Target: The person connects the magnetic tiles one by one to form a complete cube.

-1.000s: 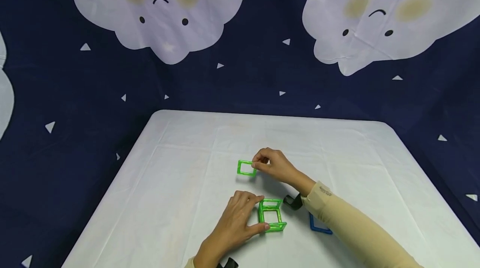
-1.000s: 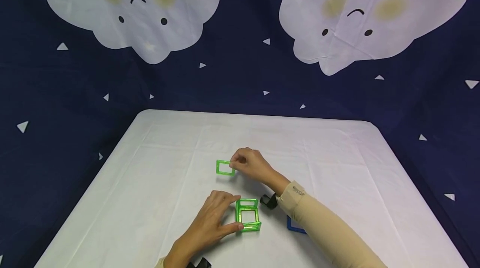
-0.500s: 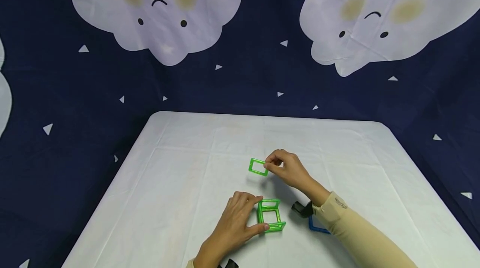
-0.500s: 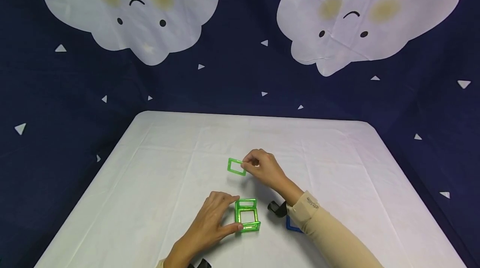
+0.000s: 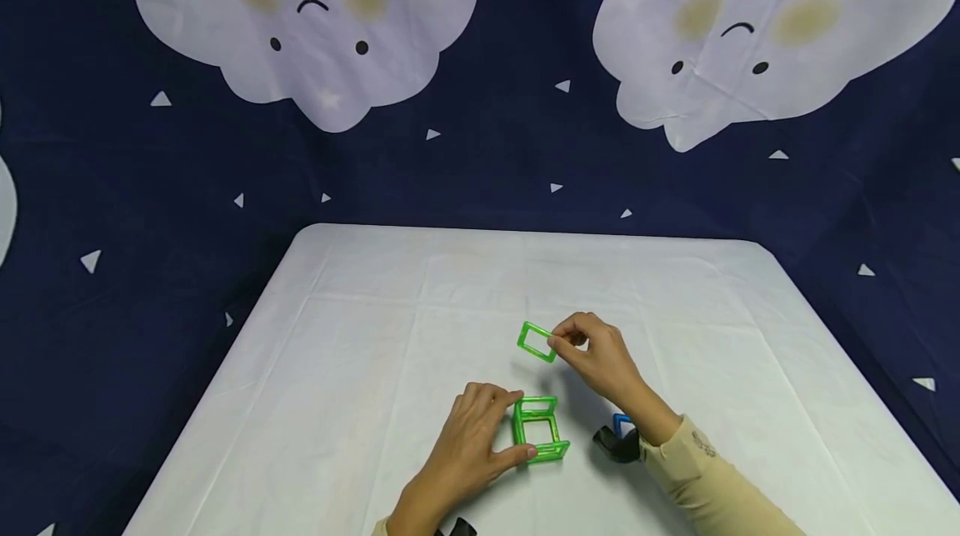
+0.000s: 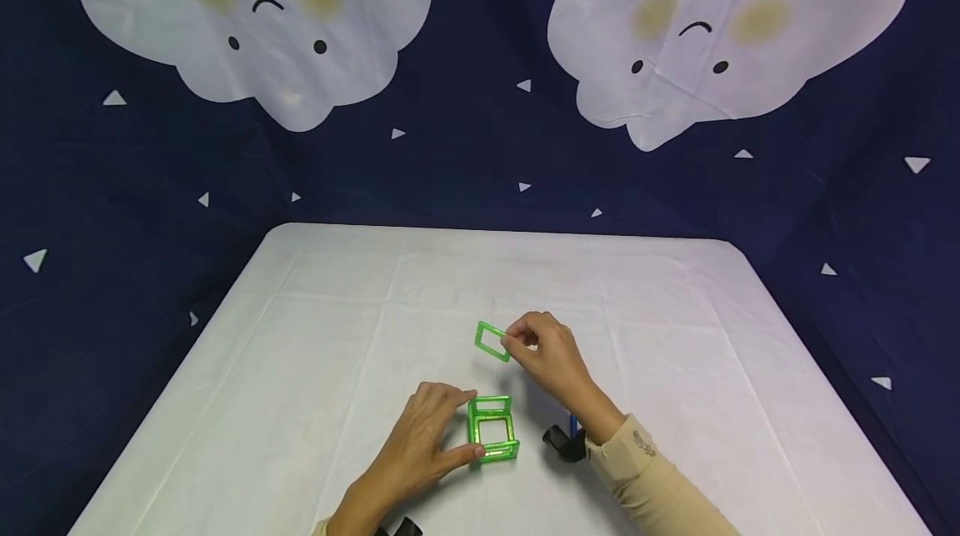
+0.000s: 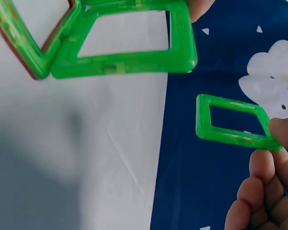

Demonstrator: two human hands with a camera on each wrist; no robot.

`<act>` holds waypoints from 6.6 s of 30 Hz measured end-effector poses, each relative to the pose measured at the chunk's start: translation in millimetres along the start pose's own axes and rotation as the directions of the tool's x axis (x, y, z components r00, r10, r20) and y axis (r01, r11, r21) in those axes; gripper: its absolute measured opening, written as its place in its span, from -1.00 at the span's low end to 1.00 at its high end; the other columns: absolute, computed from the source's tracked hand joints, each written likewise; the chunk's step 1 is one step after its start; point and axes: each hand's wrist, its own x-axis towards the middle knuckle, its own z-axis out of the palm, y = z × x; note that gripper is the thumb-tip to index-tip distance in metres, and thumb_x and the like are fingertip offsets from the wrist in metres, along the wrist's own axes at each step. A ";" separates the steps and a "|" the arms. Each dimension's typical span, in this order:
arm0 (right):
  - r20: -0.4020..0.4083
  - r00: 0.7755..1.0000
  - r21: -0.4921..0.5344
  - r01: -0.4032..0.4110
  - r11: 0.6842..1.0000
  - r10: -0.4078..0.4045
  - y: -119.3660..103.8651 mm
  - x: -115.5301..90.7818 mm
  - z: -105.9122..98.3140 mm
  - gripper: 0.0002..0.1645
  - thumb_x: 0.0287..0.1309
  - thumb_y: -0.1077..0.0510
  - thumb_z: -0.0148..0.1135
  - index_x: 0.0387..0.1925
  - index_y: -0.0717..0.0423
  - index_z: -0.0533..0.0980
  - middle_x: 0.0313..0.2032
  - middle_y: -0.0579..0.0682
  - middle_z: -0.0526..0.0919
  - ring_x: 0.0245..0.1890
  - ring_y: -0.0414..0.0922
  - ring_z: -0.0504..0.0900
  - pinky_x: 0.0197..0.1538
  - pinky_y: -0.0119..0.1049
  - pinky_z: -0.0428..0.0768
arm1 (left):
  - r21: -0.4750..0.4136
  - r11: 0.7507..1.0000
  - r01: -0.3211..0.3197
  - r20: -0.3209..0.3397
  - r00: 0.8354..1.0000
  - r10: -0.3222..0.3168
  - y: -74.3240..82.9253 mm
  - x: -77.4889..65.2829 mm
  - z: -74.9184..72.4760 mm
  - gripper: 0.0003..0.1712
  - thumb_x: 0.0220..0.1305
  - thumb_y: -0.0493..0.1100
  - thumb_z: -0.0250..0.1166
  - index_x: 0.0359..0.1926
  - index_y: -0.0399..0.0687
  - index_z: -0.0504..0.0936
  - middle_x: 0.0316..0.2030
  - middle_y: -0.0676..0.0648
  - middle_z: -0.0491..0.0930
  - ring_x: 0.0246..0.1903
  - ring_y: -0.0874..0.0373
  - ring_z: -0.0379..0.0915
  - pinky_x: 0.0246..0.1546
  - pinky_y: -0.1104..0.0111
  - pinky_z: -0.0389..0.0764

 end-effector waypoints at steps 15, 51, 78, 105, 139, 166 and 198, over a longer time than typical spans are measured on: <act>-0.154 0.984 -0.046 -0.098 0.994 0.090 5.1 -39.6 -3.8 -0.89 0.03 0.14 0.36 -0.45 -0.12 0.55 -0.49 -0.23 0.56 -0.45 -0.36 0.45 -0.30 -0.38 0.46 | -0.001 1.000 0.007 -0.008 1.000 -0.007 0.6 -0.5 0.2 -0.27 0.00 0.36 0.28 0.12 0.05 0.51 -0.14 0.13 0.50 -0.05 0.25 0.31 -0.05 0.31 0.36; -0.271 0.950 -0.072 -0.178 0.981 0.152 11.9 -84.4 15.3 -0.78 -0.18 0.31 0.44 -0.56 -0.01 0.54 -0.59 -0.20 0.49 -0.54 -0.40 0.42 -0.44 -0.46 0.46 | -0.012 1.000 0.015 -0.016 1.000 -0.015 2.6 1.5 2.4 -0.25 -0.03 0.35 0.30 0.13 0.06 0.51 -0.12 0.14 0.50 -0.08 0.28 0.29 -0.07 0.35 0.34; -0.243 0.954 -0.054 -0.196 0.979 0.177 7.3 -104.8 24.1 -0.72 -0.21 0.30 0.45 -0.59 -0.10 0.51 -0.58 -0.27 0.49 -0.53 -0.44 0.42 -0.44 -0.48 0.47 | -0.005 1.000 0.008 -0.018 1.000 -0.008 4.2 0.4 3.4 -0.26 -0.01 0.33 0.31 0.13 0.04 0.51 -0.12 0.12 0.50 -0.08 0.26 0.30 -0.04 0.33 0.35; -0.165 0.960 0.012 -0.229 0.973 0.228 -1.6 -110.5 27.1 -0.78 -0.05 0.22 0.40 -0.52 -0.15 0.52 -0.54 -0.29 0.48 -0.50 -0.45 0.43 -0.38 -0.46 0.48 | -0.016 1.000 0.017 -0.011 1.000 -0.017 4.9 1.2 3.3 -0.25 -0.01 0.32 0.31 0.14 0.02 0.51 -0.12 0.12 0.51 -0.07 0.26 0.29 -0.02 0.31 0.35; -0.212 0.960 -0.149 -0.215 0.965 0.182 36.9 -119.7 -28.1 -0.87 0.04 0.16 0.36 -0.37 -0.09 0.55 -0.46 -0.27 0.52 -0.40 -0.44 0.43 -0.30 -0.38 0.51 | -0.035 0.999 0.016 0.033 0.999 -0.015 0.8 1.1 3.0 -0.20 -0.01 0.33 0.31 0.22 0.06 0.47 -0.07 0.13 0.48 -0.01 0.26 0.28 -0.02 0.33 0.36; -0.037 0.990 -0.375 -0.141 0.916 0.137 72.2 -134.7 -51.2 -0.36 -0.26 -0.03 0.53 -0.06 0.06 0.53 -0.20 -0.11 0.54 -0.21 -0.23 0.33 -0.18 -0.38 0.31 | -0.091 0.995 0.039 0.055 0.998 -0.034 -1.7 -0.8 3.6 -0.22 0.03 0.31 0.29 0.26 0.12 0.43 -0.07 0.16 0.47 0.00 0.29 0.27 -0.03 0.32 0.38; 0.146 0.979 -0.441 -0.062 0.895 0.140 84.4 -134.0 -56.0 -0.15 -0.38 -0.11 0.54 0.07 0.08 0.54 -0.16 -0.09 0.47 -0.22 -0.20 0.25 -0.16 -0.29 0.20 | -0.091 0.995 0.043 0.054 0.998 -0.039 -3.0 -0.7 2.9 -0.19 0.01 0.33 0.27 0.26 0.12 0.42 -0.07 0.16 0.47 -0.03 0.31 0.25 -0.03 0.33 0.38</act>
